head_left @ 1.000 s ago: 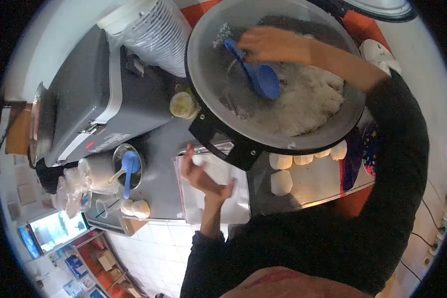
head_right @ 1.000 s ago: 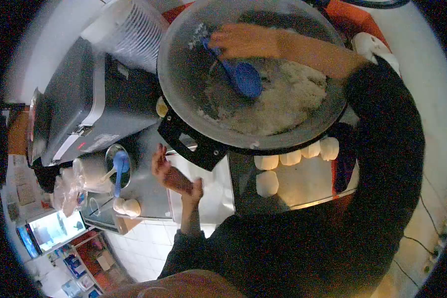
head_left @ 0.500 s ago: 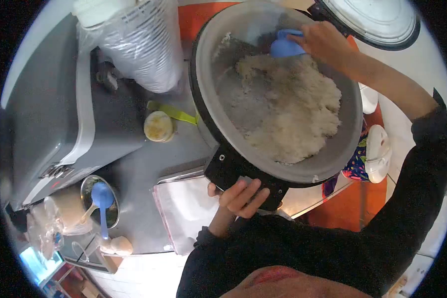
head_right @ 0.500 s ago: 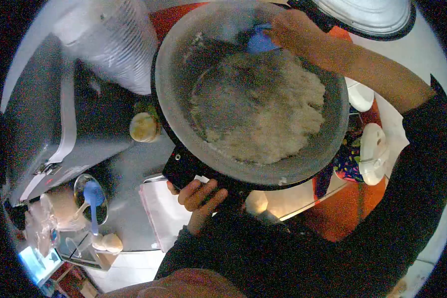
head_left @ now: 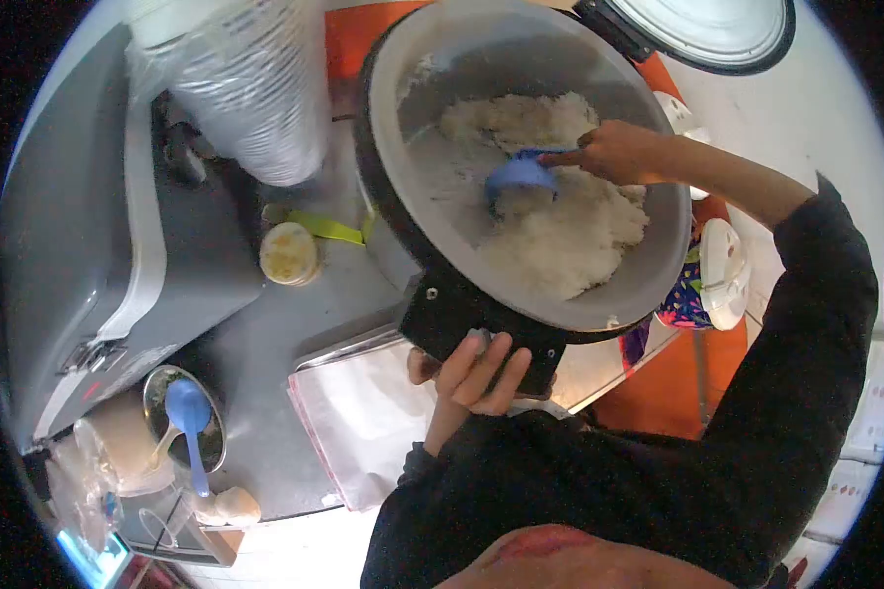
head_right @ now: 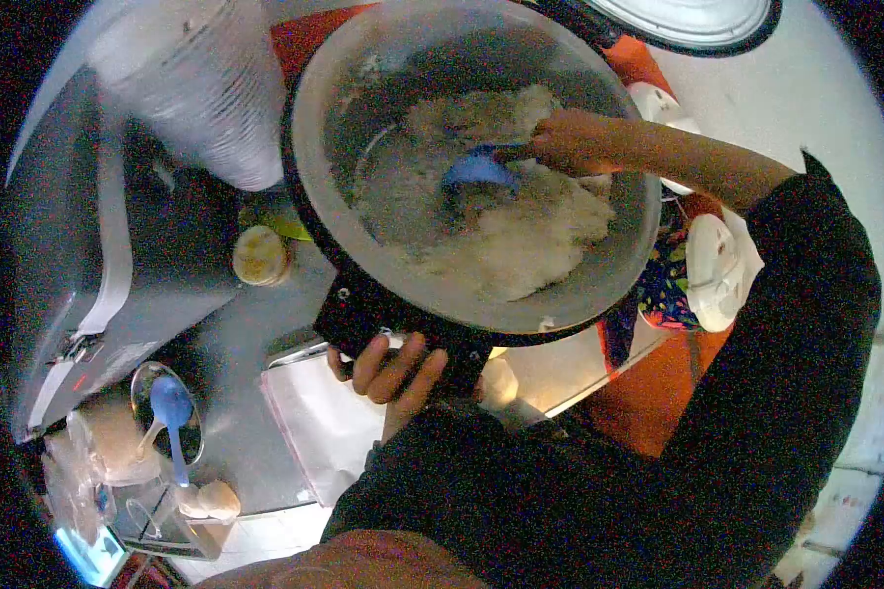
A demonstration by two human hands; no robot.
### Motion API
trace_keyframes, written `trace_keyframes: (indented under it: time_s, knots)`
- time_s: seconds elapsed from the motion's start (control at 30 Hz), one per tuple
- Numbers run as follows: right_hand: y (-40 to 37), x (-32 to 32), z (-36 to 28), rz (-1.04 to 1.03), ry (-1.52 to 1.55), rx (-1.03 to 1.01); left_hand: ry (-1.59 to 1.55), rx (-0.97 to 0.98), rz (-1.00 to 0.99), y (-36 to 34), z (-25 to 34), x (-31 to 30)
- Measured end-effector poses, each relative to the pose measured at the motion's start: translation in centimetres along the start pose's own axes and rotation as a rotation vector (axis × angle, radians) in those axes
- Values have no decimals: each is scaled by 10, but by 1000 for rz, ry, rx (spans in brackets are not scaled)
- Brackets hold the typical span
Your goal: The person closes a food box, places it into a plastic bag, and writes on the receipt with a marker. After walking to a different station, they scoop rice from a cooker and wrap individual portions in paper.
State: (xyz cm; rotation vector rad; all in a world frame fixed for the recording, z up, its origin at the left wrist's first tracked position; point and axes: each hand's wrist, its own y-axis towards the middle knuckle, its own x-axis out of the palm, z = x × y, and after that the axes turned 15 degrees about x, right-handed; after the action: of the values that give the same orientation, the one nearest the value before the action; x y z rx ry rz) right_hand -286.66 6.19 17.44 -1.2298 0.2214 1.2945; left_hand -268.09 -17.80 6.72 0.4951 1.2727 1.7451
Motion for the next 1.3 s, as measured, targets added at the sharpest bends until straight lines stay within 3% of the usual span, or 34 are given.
trace_keyframes:
  time_s: [0.03,0.1,0.13,0.17,0.2,0.3,0.33,0.43,0.53,0.6,0.67,0.8,0.87,0.93,1.0,1.13,1.2,1.23,1.3]
  knots:
    - [4,15,6,13,-1,-75,-12,-6,-2,-4,-4,10]
    - [3,17,12,28,12,-135,93,195,433,-12,-22,37]
    - [4,-3,5,-88,-8,-126,92,-140,28,13,8,-1]
    - [3,-18,4,-202,-33,-119,84,-130,15,11,-8,19]
    - [1,-21,7,-208,-9,-118,129,248,395,5,-37,52]
    - [8,-23,-4,-232,-49,-2,236,620,746,5,-52,73]
    - [11,-19,-5,-240,-62,32,271,597,746,9,-51,76]
    - [14,-11,-6,71,79,-103,308,615,717,0,-49,72]
    - [-2,-24,-12,-267,243,-115,271,672,630,-10,-50,59]
    - [-2,2,-12,-343,290,-21,237,701,566,-13,-50,50]
    - [-2,7,-15,-366,406,-53,184,649,391,-15,-43,38]
    - [10,23,-31,-340,574,-159,148,479,354,-10,-30,40]
    - [13,26,-63,-349,657,-175,202,581,476,-18,-33,44]
    - [9,20,-91,-362,742,-204,142,693,402,-6,-51,38]
    - [3,5,-97,-319,689,-34,100,807,345,-1,-56,41]
    - [-15,5,-84,-301,811,-95,163,653,383,-7,-43,43]
    - [-25,6,-70,-280,1016,-152,196,614,382,-9,-39,35]
    - [-27,14,-64,-271,998,-173,122,591,299,-10,-35,29]
    - [-31,24,-59,67,1068,-320,71,582,222,-19,-29,21]
